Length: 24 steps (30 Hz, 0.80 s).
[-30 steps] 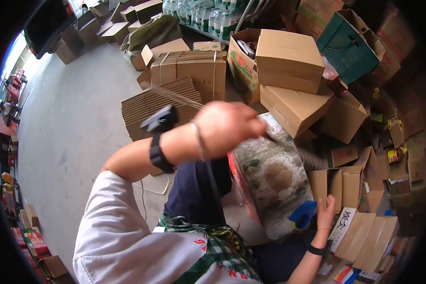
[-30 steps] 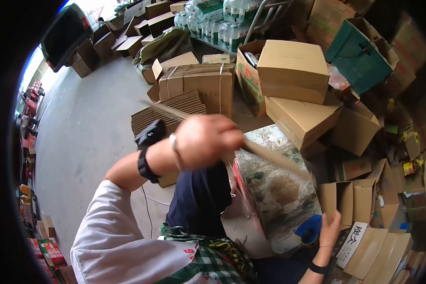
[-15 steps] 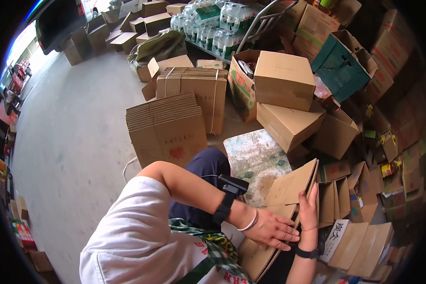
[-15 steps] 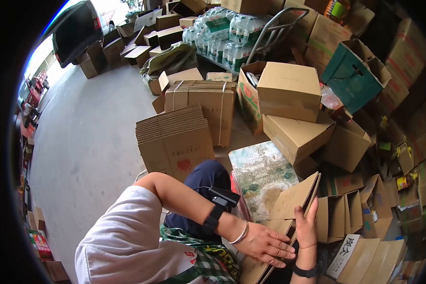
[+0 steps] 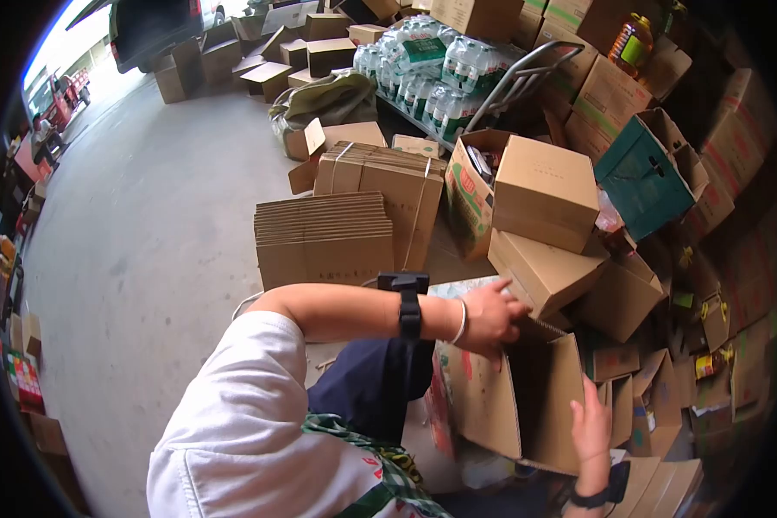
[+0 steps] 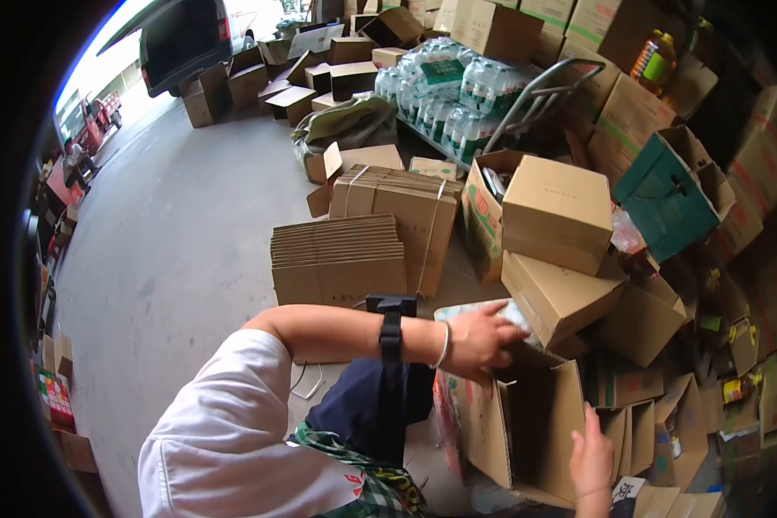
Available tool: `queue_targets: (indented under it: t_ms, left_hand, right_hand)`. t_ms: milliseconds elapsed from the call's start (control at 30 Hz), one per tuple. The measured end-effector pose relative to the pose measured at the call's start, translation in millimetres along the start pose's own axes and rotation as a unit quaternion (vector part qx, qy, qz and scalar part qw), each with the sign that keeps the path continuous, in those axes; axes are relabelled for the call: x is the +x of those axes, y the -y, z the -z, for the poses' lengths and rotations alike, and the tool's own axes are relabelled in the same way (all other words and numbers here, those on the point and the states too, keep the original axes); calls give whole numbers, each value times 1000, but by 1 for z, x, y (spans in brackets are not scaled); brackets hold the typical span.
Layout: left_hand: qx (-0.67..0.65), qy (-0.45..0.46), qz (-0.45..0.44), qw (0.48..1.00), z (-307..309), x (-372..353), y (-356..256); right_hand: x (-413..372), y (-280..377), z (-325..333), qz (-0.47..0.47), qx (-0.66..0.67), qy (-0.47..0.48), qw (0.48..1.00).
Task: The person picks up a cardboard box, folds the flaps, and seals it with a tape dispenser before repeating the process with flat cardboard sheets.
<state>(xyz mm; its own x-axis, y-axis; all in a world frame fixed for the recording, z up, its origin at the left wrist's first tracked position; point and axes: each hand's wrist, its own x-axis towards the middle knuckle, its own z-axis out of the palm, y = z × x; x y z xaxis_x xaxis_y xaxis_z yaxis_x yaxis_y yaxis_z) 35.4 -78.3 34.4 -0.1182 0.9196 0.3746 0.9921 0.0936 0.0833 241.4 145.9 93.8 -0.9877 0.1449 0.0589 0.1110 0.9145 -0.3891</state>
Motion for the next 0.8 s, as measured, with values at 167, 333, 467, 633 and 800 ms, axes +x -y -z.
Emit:
queue_targets:
  t_ms: [167, 333, 467, 633, 800]
  left_hand:
    - [-43, 37, -13, 998, 0, 4, -7]
    - [-55, 106, -140, 983, -6, 20, -53]
    - [-163, 268, -85, 946, -11, 62, -51]
    - [-94, -179, -154, 967, -60, 50, -40]
    - [-50, -112, -74, 990, -48, 44, -47]
  right_hand:
    - [-51, -2, -10, 262, -49, -76, 961]
    - [-44, -46, -63, 293, -41, -41, 954]
    - [-11, -52, -100, 268, 7, -25, 963]
    - [-28, -43, -31, 56, -212, -338, 915]
    - [-81, -29, -46, -114, 3, -30, 993]
